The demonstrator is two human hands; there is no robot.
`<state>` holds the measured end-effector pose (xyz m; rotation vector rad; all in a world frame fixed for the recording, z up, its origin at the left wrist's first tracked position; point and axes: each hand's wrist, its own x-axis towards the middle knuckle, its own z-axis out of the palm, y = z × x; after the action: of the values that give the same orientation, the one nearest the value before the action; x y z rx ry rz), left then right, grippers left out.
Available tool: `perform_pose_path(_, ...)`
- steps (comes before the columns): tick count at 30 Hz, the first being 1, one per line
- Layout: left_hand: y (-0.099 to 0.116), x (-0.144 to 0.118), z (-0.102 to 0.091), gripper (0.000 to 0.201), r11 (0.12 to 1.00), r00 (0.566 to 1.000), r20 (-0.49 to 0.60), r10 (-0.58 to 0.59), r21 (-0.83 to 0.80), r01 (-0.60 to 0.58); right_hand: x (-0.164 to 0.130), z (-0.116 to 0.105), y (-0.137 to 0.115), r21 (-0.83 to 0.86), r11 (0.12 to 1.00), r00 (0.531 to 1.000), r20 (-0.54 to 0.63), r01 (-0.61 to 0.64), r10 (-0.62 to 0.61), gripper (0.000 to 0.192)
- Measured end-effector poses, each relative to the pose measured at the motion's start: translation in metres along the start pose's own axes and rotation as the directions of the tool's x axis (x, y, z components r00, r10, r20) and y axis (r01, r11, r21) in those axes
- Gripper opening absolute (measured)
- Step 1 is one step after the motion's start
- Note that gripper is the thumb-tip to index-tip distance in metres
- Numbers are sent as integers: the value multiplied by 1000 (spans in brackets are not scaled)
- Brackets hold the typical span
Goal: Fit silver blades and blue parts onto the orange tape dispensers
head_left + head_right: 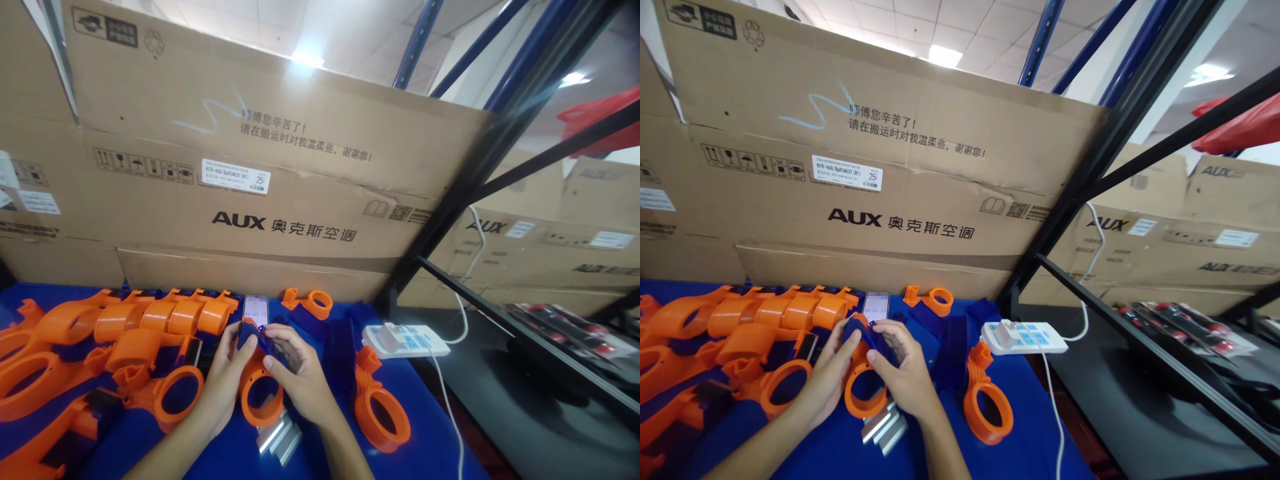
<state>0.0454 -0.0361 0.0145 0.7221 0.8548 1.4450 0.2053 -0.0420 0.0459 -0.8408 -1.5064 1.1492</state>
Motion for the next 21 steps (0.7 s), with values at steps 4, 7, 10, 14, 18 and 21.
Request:
perform_pose_path(4,-6,3,-4,52,1000,1000,-22,-9,-3,9,0,0,1,-21,1000,1000,7,10,-10,33)
perform_pose_path(7,-7,4,-5,54,1000,1000,-13,2,-11,-2,0,-1,1,-39,999,1000,10,12,-11,33)
perform_pose_path(10,-6,3,-5,55,998,999,7,49,-27,-49,-1,-2,1,-91,996,1000,26,9,-7,38)
perform_pose_path(14,-6,1,-11,58,994,993,67,94,-56,-90,-4,-2,-2,-193,979,997,61,66,-55,55)
perform_pose_path(18,-9,0,-17,64,988,981,157,110,-124,-91,-5,-3,-2,-420,888,983,65,184,-173,54)
perform_pose_path(21,-9,2,-21,68,980,962,187,197,-55,-190,-5,-5,1,-634,717,943,63,290,-326,61)
